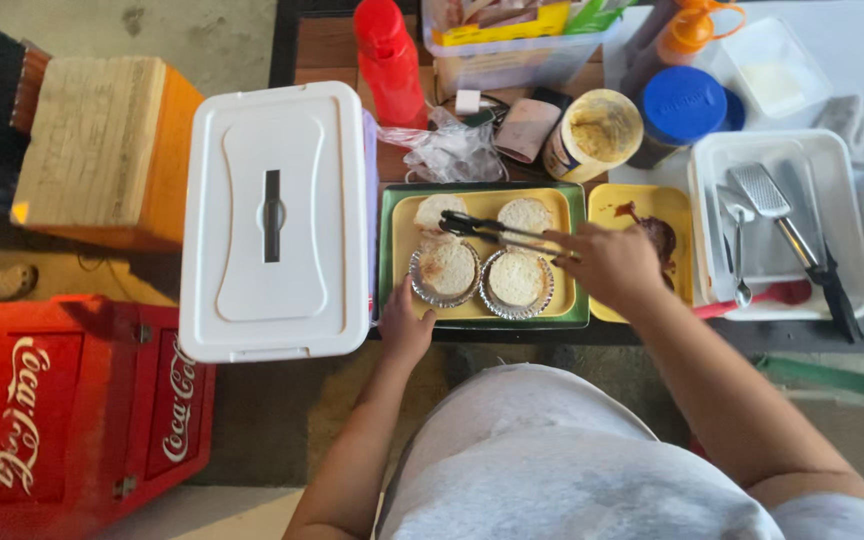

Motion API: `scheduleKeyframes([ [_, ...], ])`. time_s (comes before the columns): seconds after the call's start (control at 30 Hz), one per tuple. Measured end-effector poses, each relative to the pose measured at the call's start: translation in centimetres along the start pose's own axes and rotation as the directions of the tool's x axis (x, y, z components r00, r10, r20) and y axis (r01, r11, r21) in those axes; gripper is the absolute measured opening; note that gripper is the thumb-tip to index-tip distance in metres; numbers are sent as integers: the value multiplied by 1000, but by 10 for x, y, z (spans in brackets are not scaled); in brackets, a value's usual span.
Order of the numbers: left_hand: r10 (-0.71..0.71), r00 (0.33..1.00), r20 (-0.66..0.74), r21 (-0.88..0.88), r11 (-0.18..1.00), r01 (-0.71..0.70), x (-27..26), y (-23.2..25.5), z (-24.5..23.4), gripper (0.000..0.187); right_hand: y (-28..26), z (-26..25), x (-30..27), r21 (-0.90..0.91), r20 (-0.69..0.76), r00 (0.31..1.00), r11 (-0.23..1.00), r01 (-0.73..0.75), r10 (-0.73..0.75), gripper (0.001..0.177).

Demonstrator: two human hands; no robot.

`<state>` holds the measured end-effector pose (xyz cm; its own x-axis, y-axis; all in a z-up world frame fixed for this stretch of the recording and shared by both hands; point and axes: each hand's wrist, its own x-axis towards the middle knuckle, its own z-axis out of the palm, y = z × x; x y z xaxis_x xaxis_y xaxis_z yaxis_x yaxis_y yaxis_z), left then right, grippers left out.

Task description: The person assembles burgers by spreading a dark sauce on cooked patties and adding shredded toppings to buns. They use a red spatula to spread sauce and tongs to place toppings, working over a tray with buns and patties.

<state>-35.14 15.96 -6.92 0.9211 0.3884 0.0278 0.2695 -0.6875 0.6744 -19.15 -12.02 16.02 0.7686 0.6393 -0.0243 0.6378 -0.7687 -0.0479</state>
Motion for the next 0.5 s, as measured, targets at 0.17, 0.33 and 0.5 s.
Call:
scheduleKeyframes([
  [0.17,97,995,-27,-18,995,-98,-5,18,-15,91,-11,29,-37,129,-25,986,978,-163,167,42],
  [0.33,280,955,-92,-185,938,-293,-3,60,-18,88,5,18,-74,258,-93,966,943,-211,242,43],
  [0.5,309,940,-147,-235,912,-337,16,103,-2,76,80,-30,-89,204,-59,856,846,-493,514,42],
])
